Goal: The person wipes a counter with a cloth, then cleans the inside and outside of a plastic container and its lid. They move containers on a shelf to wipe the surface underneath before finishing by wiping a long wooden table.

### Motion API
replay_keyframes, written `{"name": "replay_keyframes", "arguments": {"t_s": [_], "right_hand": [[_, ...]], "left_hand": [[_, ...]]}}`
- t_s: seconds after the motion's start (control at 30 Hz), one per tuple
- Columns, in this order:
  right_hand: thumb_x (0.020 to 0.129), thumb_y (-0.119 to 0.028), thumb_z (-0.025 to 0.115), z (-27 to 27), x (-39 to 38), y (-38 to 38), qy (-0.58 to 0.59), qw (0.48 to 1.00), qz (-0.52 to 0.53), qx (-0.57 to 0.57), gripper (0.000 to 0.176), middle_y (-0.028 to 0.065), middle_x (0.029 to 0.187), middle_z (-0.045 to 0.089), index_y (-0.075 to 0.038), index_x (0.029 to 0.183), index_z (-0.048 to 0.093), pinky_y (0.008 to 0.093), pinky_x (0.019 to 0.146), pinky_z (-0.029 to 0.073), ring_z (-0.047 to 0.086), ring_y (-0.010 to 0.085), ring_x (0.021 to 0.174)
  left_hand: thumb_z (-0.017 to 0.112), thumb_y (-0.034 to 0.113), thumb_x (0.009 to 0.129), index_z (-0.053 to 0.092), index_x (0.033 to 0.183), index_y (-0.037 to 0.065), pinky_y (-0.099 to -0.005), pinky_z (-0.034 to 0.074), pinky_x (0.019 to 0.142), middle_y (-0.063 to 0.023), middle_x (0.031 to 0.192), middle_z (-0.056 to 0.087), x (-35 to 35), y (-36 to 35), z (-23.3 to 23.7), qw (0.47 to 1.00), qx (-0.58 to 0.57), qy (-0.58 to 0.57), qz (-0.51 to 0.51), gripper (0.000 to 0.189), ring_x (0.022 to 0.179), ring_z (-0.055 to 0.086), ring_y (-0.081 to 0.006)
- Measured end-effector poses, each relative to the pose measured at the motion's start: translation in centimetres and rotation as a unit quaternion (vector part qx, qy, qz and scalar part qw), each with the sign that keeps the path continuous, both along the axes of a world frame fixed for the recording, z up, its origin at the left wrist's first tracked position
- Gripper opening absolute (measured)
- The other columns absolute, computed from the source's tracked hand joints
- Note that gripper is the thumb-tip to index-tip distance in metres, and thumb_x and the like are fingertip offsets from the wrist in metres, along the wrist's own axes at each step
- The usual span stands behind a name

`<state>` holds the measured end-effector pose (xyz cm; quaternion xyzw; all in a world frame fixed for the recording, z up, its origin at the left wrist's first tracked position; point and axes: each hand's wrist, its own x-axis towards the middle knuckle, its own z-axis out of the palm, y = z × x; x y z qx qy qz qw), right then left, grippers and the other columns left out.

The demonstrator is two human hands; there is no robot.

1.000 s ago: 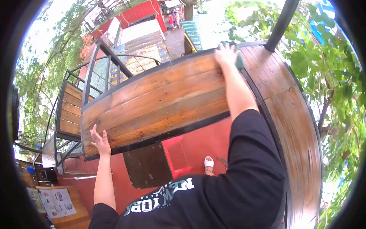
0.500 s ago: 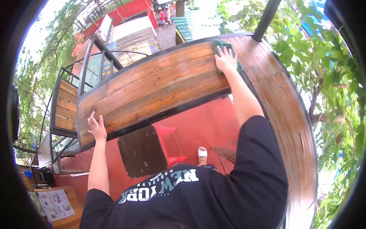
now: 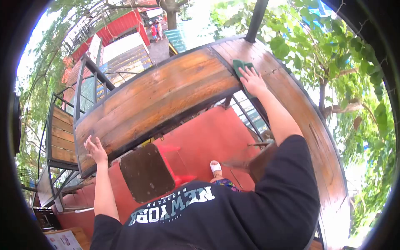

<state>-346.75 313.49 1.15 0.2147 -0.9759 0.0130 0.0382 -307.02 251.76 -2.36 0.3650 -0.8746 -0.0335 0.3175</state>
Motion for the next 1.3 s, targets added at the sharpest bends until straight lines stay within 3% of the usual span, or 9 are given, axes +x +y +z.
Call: {"name": "replay_keyframes", "arguments": {"t_s": [0.17,0.3,0.4,0.63,0.8,0.9,1.03,1.07,1.3], "right_hand": [[0.098,-0.04,0.035,0.8,-2.5,-3.1,-0.014,0.998,0.054,0.024,0.053,0.003,0.157,0.017,-0.034,0.149,0.021,0.0597,0.113,0.013,0.015,0.0301,0.144],[0.098,-0.04,0.034,0.9,-10.1,-7.6,-0.017,0.992,0.123,0.008,0.052,0.0028,0.157,0.016,-0.034,0.148,0.022,0.059,0.113,0.014,0.014,0.0287,0.144],[0.098,-0.038,0.033,1.0,-17.5,-7.6,-0.026,0.997,0.072,0.017,0.051,0.0028,0.157,0.017,-0.031,0.148,0.024,0.0582,0.113,0.015,0.016,0.0276,0.144],[0.094,-0.033,0.033,-1.5,-27.5,-7.6,0.054,0.988,-0.127,-0.07,0.053,0.0066,0.155,0.024,-0.021,0.146,0.033,0.0601,0.111,0.019,0.023,0.028,0.142],[0.098,-0.036,0.037,-0.2,-16.2,-10.1,-0.006,0.974,0.219,-0.054,0.049,0.0071,0.154,0.025,-0.028,0.145,0.032,0.05,0.115,0.017,0.023,0.0268,0.142],[0.098,-0.036,0.037,2.0,-13.9,-3.0,-0.032,0.991,0.128,-0.011,0.05,0.0051,0.155,0.023,-0.029,0.146,0.03,0.0501,0.116,0.01,0.021,0.0237,0.143],[0.096,-0.038,0.036,-0.9,-21.9,9.1,0.003,0.982,-0.16,-0.099,0.052,0.007,0.153,0.026,-0.028,0.147,0.03,0.0454,0.112,0.028,0.031,0.0285,0.138],[0.096,-0.04,0.035,-1.6,-24.2,10.0,-0.014,0.975,-0.192,-0.11,0.053,0.0055,0.155,0.023,-0.029,0.148,0.026,0.0576,0.111,0.022,0.024,0.0271,0.142],[0.094,-0.044,0.037,-3.0,-19.0,5.4,0.064,0.992,-0.106,-0.039,0.057,0.0095,0.151,0.03,-0.027,0.147,0.028,0.0552,0.108,0.028,0.031,0.0305,0.137]], "left_hand": [[0.048,0.036,0.096,0.044,0.127,0.011,-0.056,0.019,0.106,-0.0185,0.137,0.032,-7.4,4.5,1.5,0.987,-0.078,0.128,-0.05,0.04,0.134,0.023,-0.0374],[0.051,0.031,0.096,0.045,0.122,0.005,-0.0515,0.018,0.109,-0.0234,0.137,0.03,-18.7,16.4,1.4,0.96,-0.026,0.04,-0.275,0.038,0.134,0.021,-0.0411],[0.049,0.031,0.097,0.045,0.123,0.005,-0.0524,0.017,0.109,-0.0246,0.138,0.029,-23.2,21.3,1.5,0.967,0.116,0.077,-0.212,0.038,0.134,0.019,-0.0436],[0.046,0.037,0.097,0.043,0.126,0.007,-0.0553,0.016,0.109,-0.0189,0.141,0.028,-24.0,23.1,2.1,0.988,0.062,-0.036,-0.14,0.042,0.137,0.018,-0.0412],[0.044,0.039,0.098,0.042,0.127,0.011,-0.0561,0.016,0.109,-0.0159,0.144,0.027,-24.1,22.2,1.6,0.985,0.058,-0.068,-0.149,0.041,0.139,0.018,-0.0388],[0.044,0.039,0.098,0.042,0.128,0.012,-0.0578,0.017,0.108,-0.0159,0.142,0.029,-24.0,21.6,1.2,0.986,0.041,-0.065,-0.147,0.041,0.138,0.019,-0.0387],[0.044,0.039,0.098,0.041,0.128,0.011,-0.0604,0.019,0.107,-0.0163,0.141,0.031,-24.2,22.3,1.4,0.986,0.059,-0.08,-0.134,0.041,0.138,0.02,-0.039],[0.044,0.039,0.097,0.041,0.128,0.011,-0.0611,0.019,0.106,-0.0164,0.14,0.031,-24.0,22.3,1.5,0.987,0.057,-0.085,-0.127,0.042,0.138,0.021,-0.039],[0.045,0.04,0.097,0.042,0.127,0.01,-0.0611,0.019,0.106,-0.0163,0.14,0.032,-24.0,22.3,1.5,0.988,0.056,-0.069,-0.129,0.042,0.137,0.022,-0.0391]]}}
